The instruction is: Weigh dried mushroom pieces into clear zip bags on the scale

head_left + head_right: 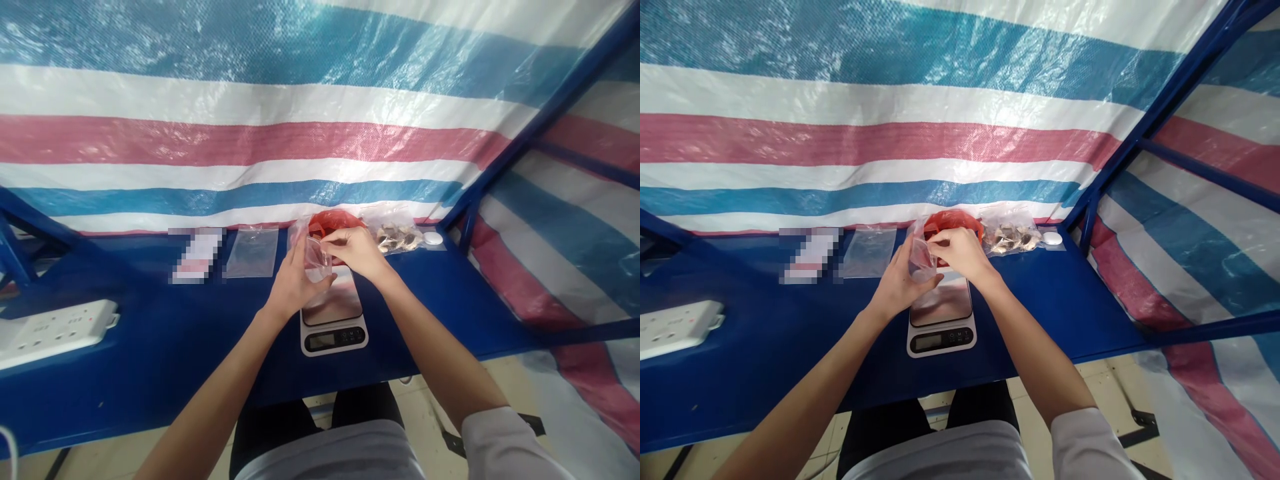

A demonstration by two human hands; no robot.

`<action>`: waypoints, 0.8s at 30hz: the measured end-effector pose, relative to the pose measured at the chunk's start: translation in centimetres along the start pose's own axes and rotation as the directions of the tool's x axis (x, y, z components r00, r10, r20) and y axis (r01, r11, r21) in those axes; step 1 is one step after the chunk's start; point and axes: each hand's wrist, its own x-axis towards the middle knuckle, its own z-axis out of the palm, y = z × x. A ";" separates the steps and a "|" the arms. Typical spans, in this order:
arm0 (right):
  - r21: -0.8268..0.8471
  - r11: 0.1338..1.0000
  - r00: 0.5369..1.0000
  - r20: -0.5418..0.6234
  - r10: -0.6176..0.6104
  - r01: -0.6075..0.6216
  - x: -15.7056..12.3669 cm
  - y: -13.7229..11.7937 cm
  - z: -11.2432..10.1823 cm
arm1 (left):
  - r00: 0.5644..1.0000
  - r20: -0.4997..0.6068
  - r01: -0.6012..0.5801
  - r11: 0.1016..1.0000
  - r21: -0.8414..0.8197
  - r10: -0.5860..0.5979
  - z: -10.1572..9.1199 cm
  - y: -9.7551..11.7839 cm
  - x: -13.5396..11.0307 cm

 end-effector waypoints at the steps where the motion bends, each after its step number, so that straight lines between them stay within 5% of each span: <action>1: -0.012 1.000 1.000 0.011 -0.011 0.011 0.1 0.0 -0.1 | 1.000 -0.016 0.002 1.000 0.003 -0.002 -0.1 0.0 0.0; 8: -0.278 0.943 0.982 -0.005 -0.190 0.182 -0.4 -1.9 -1.4 | 0.999 -0.053 -0.009 0.994 0.107 0.015 -0.1 -0.3 0.3; 12: -0.450 0.837 0.950 0.175 -0.258 0.310 -0.6 -3.7 -1.7 | 0.995 -0.054 -0.071 0.984 0.164 0.081 -0.1 -0.2 0.7; 16: -0.570 0.696 0.890 0.387 -0.241 0.437 -0.3 -4.4 -1.4 | 0.984 -0.063 -0.156 0.972 0.175 0.169 -0.1 0.0 1.0; 24: -0.655 0.611 0.866 0.489 -0.106 0.444 0.4 -4.0 -1.1 | 0.990 -0.073 -0.105 0.977 0.184 0.120 0.4 -0.3 0.3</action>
